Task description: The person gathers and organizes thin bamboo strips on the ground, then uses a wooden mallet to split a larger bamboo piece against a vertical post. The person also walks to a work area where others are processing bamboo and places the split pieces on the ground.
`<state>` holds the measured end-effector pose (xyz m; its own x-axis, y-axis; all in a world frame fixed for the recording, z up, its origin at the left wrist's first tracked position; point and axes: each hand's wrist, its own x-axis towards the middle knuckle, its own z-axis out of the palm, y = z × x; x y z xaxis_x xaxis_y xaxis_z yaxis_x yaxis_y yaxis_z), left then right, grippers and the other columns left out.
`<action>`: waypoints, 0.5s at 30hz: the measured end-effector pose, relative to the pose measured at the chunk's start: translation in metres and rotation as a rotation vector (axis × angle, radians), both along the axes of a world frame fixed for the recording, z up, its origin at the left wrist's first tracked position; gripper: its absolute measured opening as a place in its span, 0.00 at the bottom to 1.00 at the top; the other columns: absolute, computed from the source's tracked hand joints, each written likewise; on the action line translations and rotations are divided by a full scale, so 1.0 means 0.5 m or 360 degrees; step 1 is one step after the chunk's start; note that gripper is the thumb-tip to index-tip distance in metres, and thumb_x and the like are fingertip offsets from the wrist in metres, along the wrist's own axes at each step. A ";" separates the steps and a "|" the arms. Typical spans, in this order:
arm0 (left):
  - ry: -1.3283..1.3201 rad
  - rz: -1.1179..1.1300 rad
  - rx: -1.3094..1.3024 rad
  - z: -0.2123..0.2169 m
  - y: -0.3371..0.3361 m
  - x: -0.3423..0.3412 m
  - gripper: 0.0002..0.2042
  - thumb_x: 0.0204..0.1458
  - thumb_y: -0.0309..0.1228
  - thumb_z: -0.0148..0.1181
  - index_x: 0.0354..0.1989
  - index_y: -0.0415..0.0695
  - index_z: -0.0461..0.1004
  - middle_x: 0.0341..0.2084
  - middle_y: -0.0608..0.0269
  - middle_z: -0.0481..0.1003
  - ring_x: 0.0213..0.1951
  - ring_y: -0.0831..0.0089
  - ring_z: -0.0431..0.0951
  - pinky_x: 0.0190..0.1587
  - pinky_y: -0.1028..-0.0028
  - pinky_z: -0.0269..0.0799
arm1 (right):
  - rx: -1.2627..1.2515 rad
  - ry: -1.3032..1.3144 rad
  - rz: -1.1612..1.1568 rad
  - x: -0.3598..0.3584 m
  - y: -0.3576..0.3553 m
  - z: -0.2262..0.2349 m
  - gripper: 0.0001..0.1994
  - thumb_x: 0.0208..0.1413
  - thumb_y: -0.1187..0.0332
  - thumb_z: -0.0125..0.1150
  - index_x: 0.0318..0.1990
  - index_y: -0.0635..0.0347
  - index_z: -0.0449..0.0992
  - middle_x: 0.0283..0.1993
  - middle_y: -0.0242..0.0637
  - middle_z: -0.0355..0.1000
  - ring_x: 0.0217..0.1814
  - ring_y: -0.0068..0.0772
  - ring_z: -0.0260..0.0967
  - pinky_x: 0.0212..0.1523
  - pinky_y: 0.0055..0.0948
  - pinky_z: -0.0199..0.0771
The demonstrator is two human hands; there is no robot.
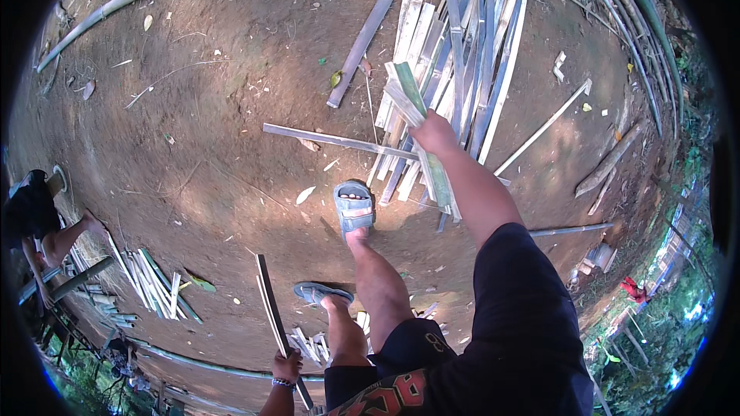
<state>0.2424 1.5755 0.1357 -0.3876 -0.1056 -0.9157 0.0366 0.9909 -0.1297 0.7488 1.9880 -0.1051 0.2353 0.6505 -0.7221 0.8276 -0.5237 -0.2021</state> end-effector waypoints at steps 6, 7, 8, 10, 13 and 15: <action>-0.0037 -0.0074 0.0023 -0.004 0.027 -0.003 0.08 0.52 0.31 0.64 0.34 0.41 0.72 0.20 0.63 0.75 0.18 0.78 0.73 0.20 0.78 0.69 | -0.0009 0.0239 -0.0201 -0.164 0.179 -0.052 0.36 0.47 0.46 0.69 0.55 0.66 0.69 0.50 0.52 0.75 0.54 0.51 0.73 0.57 0.41 0.71; -0.0012 -0.0112 0.0000 -0.003 0.027 0.002 0.09 0.52 0.31 0.64 0.34 0.41 0.72 0.20 0.63 0.75 0.18 0.78 0.73 0.20 0.78 0.69 | 0.0104 0.0364 -0.0222 -0.187 0.202 -0.034 0.40 0.47 0.44 0.69 0.58 0.67 0.67 0.53 0.55 0.72 0.57 0.52 0.71 0.59 0.41 0.69; -0.0001 -0.0156 -0.0020 -0.006 0.032 0.007 0.09 0.52 0.31 0.64 0.34 0.41 0.72 0.20 0.63 0.75 0.18 0.78 0.73 0.20 0.78 0.69 | 0.0221 0.0475 -0.0249 -0.193 0.217 -0.023 0.43 0.46 0.41 0.68 0.61 0.68 0.65 0.56 0.57 0.70 0.60 0.52 0.69 0.62 0.41 0.67; 0.0014 -0.0195 -0.0048 -0.014 0.031 0.007 0.09 0.52 0.31 0.65 0.34 0.41 0.72 0.20 0.63 0.75 0.18 0.78 0.73 0.20 0.78 0.69 | 0.0451 0.0278 -0.0366 -0.190 0.219 -0.076 0.46 0.46 0.40 0.68 0.64 0.67 0.61 0.62 0.56 0.65 0.65 0.52 0.63 0.65 0.41 0.63; 0.0028 -0.0163 -0.0072 -0.031 0.021 0.004 0.09 0.52 0.32 0.65 0.33 0.42 0.72 0.20 0.63 0.75 0.18 0.79 0.73 0.20 0.78 0.69 | 0.0544 -0.0051 -0.0292 -0.139 0.195 -0.138 0.42 0.50 0.46 0.66 0.67 0.63 0.59 0.64 0.53 0.61 0.68 0.49 0.58 0.68 0.40 0.60; 0.0035 -0.0134 -0.0082 -0.045 0.023 0.007 0.09 0.52 0.32 0.65 0.33 0.42 0.73 0.20 0.63 0.76 0.18 0.79 0.73 0.20 0.78 0.69 | 0.0403 -0.0283 -0.0266 -0.104 0.178 -0.176 0.42 0.51 0.51 0.66 0.69 0.59 0.54 0.64 0.48 0.59 0.67 0.49 0.57 0.67 0.40 0.59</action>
<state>0.2459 1.5872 0.1133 -0.4168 -0.1187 -0.9012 0.1158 0.9764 -0.1822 0.6969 2.0769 -0.1932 0.4609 0.7457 -0.4812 0.7687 -0.6064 -0.2034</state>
